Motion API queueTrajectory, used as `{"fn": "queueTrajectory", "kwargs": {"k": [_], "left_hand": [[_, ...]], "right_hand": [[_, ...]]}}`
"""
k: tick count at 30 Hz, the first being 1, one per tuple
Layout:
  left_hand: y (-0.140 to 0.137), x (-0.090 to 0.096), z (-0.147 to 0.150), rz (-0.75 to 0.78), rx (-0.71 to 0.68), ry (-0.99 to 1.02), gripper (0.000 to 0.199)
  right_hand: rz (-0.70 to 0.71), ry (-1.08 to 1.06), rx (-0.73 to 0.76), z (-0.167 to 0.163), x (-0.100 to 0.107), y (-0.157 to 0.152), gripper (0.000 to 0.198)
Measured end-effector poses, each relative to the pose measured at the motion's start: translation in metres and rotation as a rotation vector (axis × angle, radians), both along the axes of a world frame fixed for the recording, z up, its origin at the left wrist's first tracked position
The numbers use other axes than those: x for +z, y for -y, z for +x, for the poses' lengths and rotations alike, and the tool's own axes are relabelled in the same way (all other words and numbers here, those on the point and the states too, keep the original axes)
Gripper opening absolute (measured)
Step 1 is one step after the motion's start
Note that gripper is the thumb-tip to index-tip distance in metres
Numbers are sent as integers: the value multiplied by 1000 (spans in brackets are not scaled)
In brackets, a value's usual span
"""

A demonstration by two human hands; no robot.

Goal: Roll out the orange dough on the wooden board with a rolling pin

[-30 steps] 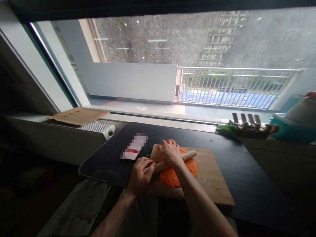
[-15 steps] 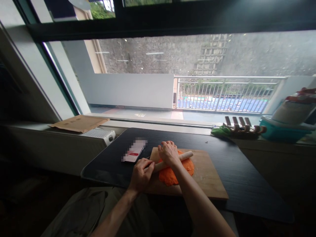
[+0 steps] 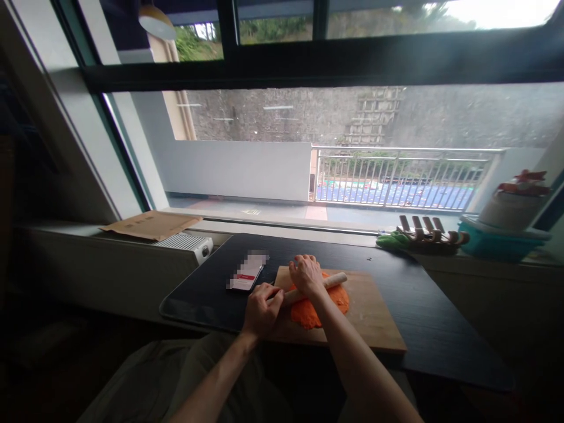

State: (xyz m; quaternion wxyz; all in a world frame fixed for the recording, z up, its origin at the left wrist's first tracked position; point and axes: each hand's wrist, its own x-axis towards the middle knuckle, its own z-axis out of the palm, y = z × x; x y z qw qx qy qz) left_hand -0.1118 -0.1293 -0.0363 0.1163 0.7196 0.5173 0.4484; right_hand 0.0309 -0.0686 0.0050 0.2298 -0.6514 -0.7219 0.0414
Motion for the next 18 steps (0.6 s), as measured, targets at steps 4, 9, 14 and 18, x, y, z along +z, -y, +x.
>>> {"fn": "queueTrajectory", "kwargs": {"k": [4, 9, 14, 18], "left_hand": [[-1, -2, 0, 6, 11, -12, 28], [-4, -4, 1, 26, 15, -6, 30], [-6, -6, 1, 29, 26, -13, 28], [-5, -6, 2, 24, 35, -15, 26]], "right_hand": [[9, 3, -4, 0, 0, 2, 34], [5, 26, -13, 1, 1, 4, 32], [-7, 41, -21, 2, 2, 5, 34], [-23, 52, -27, 2, 2, 5, 34]]}}
